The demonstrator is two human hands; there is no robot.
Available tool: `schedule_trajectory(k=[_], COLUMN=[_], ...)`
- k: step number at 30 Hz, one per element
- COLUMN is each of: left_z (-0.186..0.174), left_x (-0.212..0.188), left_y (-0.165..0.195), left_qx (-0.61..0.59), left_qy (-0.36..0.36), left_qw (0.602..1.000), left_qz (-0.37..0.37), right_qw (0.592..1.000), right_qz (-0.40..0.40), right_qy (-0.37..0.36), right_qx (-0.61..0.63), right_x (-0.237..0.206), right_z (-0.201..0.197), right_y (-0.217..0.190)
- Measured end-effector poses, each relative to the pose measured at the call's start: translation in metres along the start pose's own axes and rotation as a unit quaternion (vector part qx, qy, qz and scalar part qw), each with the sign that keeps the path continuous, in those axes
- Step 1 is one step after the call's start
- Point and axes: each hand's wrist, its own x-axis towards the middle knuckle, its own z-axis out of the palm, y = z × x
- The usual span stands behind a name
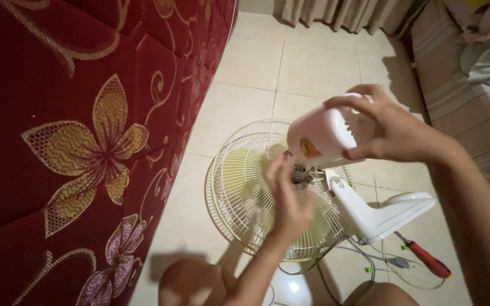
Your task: The person assembles an electric fan by attaching the motor housing to the fan head and securing it with a screwdriver. They then attach the rear cover and tighten the screws to complete the assembly.
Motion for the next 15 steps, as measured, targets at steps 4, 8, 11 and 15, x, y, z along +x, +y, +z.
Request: schedule_trajectory(k=[4,8,11,15], left_z=[-0.045,-0.063,-0.067,-0.071], left_x=[0.004,0.002,0.004,0.011], left_y=[-0.016,-0.025,-0.031,-0.037], left_qx=[0.130,0.137,0.128,0.123], left_qy=[0.029,-0.007,-0.036,-0.063], left_qw=[0.991,0.990,0.991,0.990], left_qz=[0.018,-0.006,-0.028,-0.033], right_qw=[0.996,0.992,0.991,0.985], right_qz=[-0.059,-0.041,-0.049,-0.029], right_qy=[-0.062,-0.109,-0.124,-0.170], right_qx=[-0.022,-0.040,-0.001,-0.022], right_x=[0.015,0.033,0.040,0.046], right_z=[-0.001,0.012,0.021,0.037], right_y=[-0.003,-0.009,-0.011,-0.008])
